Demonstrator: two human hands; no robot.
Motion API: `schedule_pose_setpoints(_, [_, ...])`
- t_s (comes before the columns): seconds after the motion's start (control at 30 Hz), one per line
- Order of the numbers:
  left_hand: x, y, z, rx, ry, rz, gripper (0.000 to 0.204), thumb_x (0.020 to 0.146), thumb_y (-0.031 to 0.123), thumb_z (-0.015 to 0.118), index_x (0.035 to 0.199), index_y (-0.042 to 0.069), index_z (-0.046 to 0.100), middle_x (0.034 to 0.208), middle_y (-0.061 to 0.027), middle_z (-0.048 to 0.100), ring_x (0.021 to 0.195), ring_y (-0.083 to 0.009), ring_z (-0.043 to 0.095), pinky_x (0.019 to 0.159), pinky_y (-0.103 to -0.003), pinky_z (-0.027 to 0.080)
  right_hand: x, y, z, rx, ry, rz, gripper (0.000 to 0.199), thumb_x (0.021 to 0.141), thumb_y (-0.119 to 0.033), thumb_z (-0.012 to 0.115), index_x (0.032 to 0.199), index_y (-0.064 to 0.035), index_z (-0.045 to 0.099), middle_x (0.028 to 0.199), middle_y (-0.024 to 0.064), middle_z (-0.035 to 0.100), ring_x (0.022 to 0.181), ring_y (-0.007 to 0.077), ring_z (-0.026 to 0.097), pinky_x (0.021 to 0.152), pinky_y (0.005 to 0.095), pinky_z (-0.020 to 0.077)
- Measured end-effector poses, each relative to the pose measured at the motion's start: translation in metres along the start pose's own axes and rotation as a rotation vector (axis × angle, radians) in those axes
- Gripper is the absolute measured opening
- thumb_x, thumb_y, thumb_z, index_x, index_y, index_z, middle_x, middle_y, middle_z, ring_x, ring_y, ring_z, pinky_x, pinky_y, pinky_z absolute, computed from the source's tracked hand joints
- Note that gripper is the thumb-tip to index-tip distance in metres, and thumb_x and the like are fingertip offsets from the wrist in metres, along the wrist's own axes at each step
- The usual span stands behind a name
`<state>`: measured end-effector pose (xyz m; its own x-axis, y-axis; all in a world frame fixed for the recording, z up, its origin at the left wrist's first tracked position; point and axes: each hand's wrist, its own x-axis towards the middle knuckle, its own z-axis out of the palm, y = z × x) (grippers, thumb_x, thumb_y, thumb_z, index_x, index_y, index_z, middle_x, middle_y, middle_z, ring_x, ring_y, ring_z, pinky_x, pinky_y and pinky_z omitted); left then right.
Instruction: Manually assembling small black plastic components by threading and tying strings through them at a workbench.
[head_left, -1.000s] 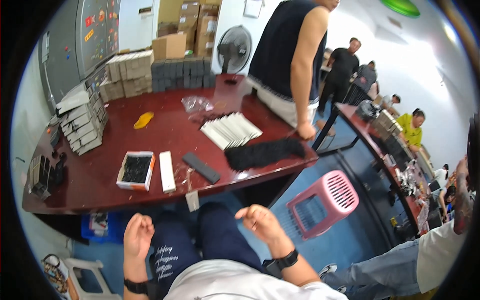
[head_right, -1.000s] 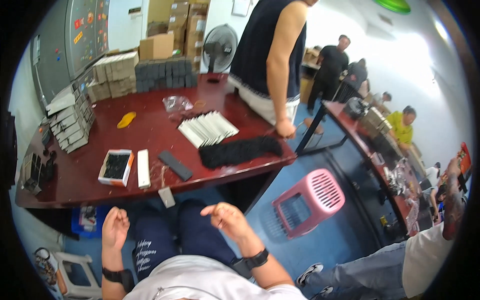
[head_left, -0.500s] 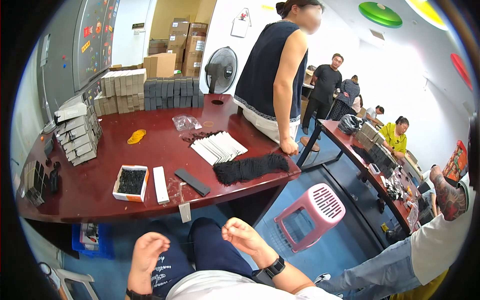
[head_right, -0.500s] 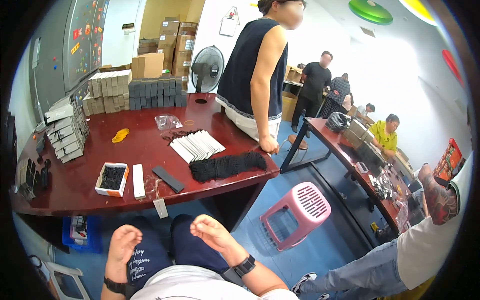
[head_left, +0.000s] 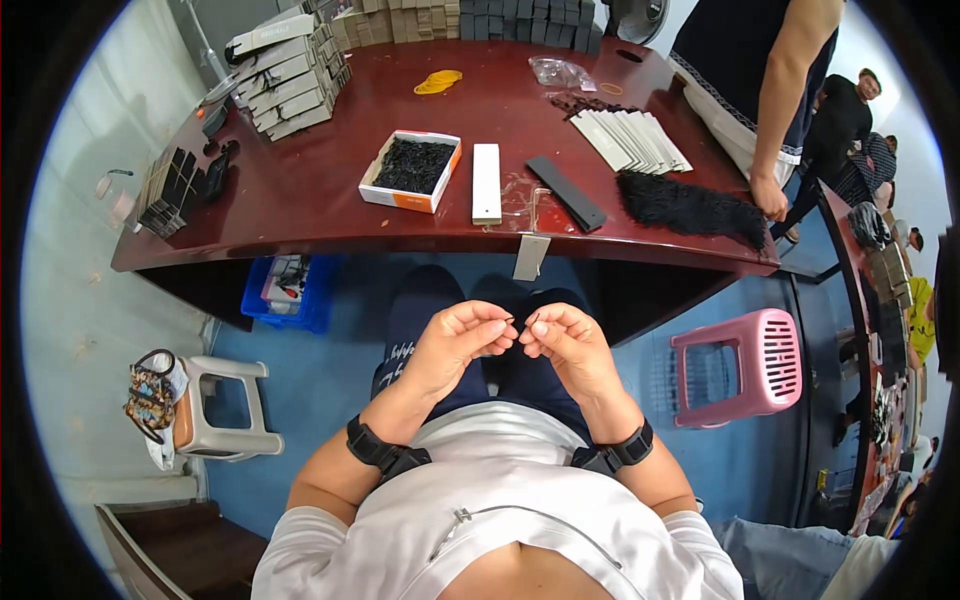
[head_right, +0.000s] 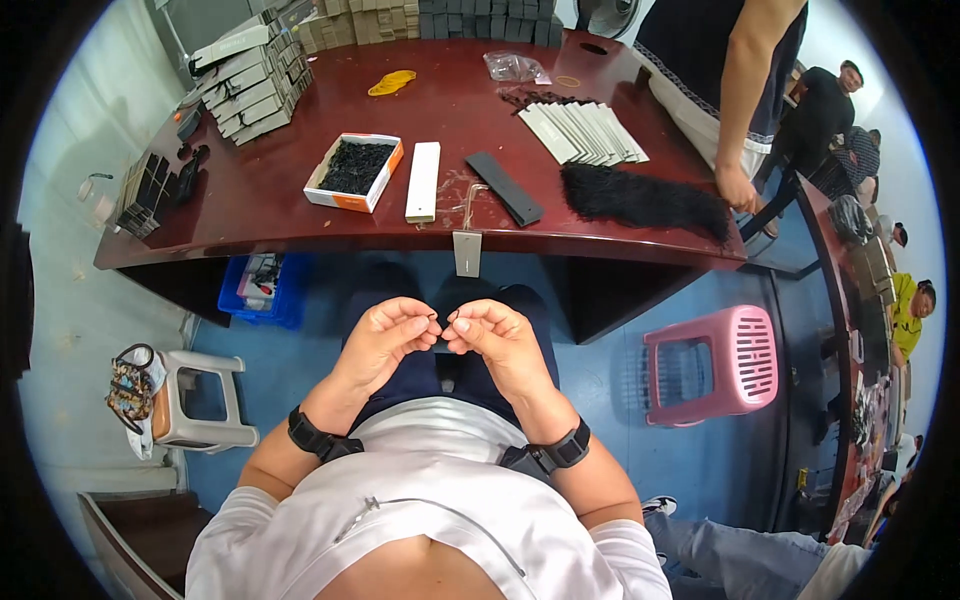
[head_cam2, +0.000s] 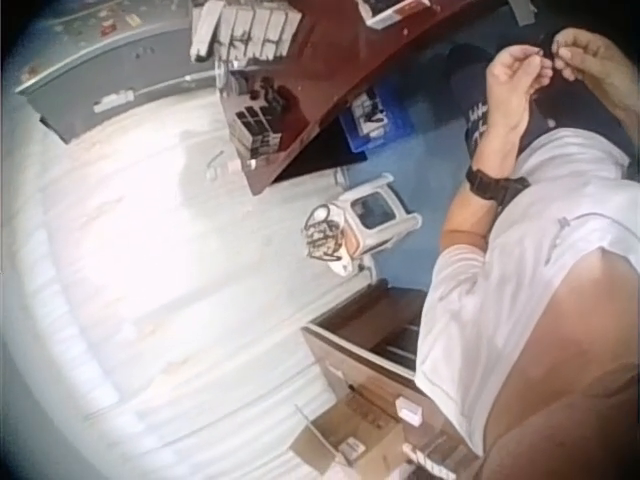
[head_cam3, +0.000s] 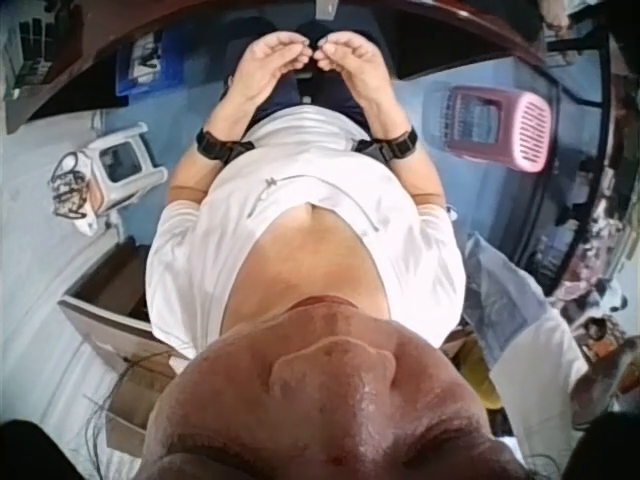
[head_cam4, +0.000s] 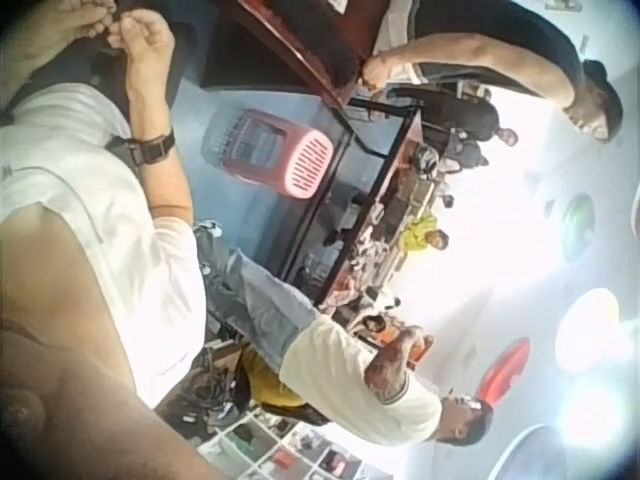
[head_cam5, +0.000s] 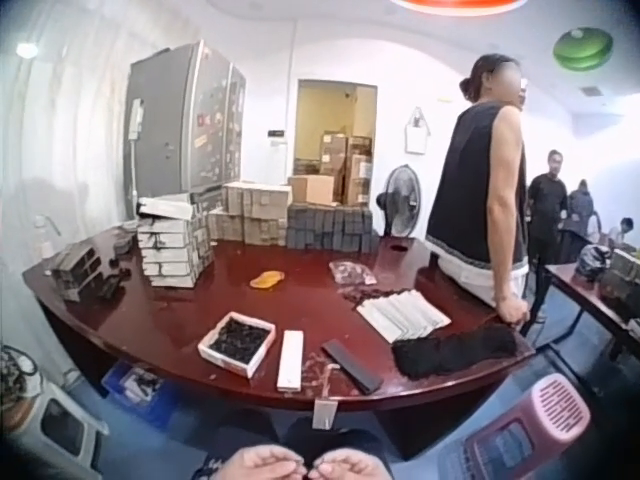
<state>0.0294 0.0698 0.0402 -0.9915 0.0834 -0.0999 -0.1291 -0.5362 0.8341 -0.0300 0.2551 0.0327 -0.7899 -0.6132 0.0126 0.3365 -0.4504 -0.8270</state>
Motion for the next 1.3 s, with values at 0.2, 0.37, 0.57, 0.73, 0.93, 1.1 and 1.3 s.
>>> schedule_pose_setpoints(0.2, [0.007, -0.017, -0.002, 0.065, 0.011, 0.067, 0.011, 0.091, 0.009, 0.059, 0.1, 0.004, 0.061, 0.089, -0.0037, 0.064, 0.08, -0.009, 0.059, 0.074, -0.022, 0.048, -0.001, 0.012, 0.007, -0.032, 0.088, 0.043, 0.011, 0.088, -0.009, 0.063, 0.096, -0.0026, 0.063, 0.085, 0.0071, 0.067, 0.074, 0.0118, 0.062, 0.068, 0.0228, 0.0499])
schedule_pose_setpoints(0.37, [0.01, -0.024, -0.001, 0.01, 0.008, 0.063, 0.01, 0.091, 0.009, 0.058, 0.1, 0.004, 0.06, 0.089, -0.0028, 0.062, 0.081, -0.0086, 0.058, 0.075, -0.023, 0.047, 0.0, 0.013, 0.004, -0.011, 0.097, 0.079, 0.01, 0.087, -0.01, 0.064, 0.094, -0.0019, 0.065, 0.083, 0.0063, 0.067, 0.075, 0.0109, 0.062, 0.07, 0.0231, 0.0494])
schedule_pose_setpoints(0.57, [0.01, -0.025, 0.002, -0.014, 0.002, 0.131, 0.01, 0.091, 0.008, 0.058, 0.099, 0.003, 0.061, 0.089, -0.0031, 0.063, 0.081, -0.0086, 0.056, 0.075, -0.023, 0.047, 0.004, 0.016, 0.005, -0.041, 0.086, 0.1, 0.01, 0.087, -0.011, 0.065, 0.092, -0.0023, 0.065, 0.081, 0.0057, 0.066, 0.073, 0.0097, 0.06, 0.067, 0.0219, 0.048])
schedule_pose_setpoints(0.73, [0.011, -0.026, 0.001, -0.023, -0.012, 0.119, 0.007, 0.09, 0.007, 0.058, 0.096, 0.003, 0.06, 0.091, -0.0034, 0.062, 0.084, -0.0097, 0.056, 0.078, -0.024, 0.046, 0.005, 0.018, 0.003, -0.051, 0.083, 0.106, 0.009, 0.087, -0.012, 0.065, 0.091, -0.0032, 0.065, 0.081, 0.0055, 0.066, 0.072, 0.0091, 0.06, 0.066, 0.0216, 0.0473])
schedule_pose_setpoints(0.93, [0.01, -0.024, 0.002, -0.211, -0.082, -0.018, 0.008, 0.094, 0.011, 0.053, 0.097, 0.006, 0.058, 0.094, -0.0057, 0.062, 0.086, -0.0139, 0.058, 0.08, -0.028, 0.047, 0.005, 0.015, 0.005, -0.086, 0.088, 0.087, 0.008, 0.087, -0.012, 0.066, 0.085, -0.0046, 0.062, 0.078, 0.0046, 0.066, 0.07, 0.0087, 0.06, 0.061, 0.0204, 0.045])
schedule_pose_setpoints(1.1, [0.01, -0.027, 0.001, -0.289, -0.122, -0.045, 0.009, 0.094, 0.012, 0.051, 0.097, 0.006, 0.058, 0.094, -0.0069, 0.062, 0.086, -0.0159, 0.059, 0.082, -0.03, 0.047, 0.005, 0.015, 0.006, -0.076, 0.086, 0.074, 0.009, 0.087, -0.012, 0.066, 0.084, -0.0046, 0.062, 0.076, 0.0045, 0.065, 0.069, 0.0085, 0.059, 0.06, 0.0203, 0.0438])
schedule_pose_setpoints(1.3, [0.009, -0.026, 0.003, -0.316, -0.127, -0.045, 0.009, 0.095, 0.012, 0.052, 0.097, 0.007, 0.058, 0.093, -0.0069, 0.062, 0.085, -0.0171, 0.059, 0.082, -0.03, 0.047, 0.004, 0.014, 0.008, -0.064, 0.082, 0.059, 0.009, 0.087, -0.012, 0.066, 0.084, -0.0048, 0.061, 0.075, 0.004, 0.065, 0.068, 0.0084, 0.059, 0.059, 0.0203, 0.0436])
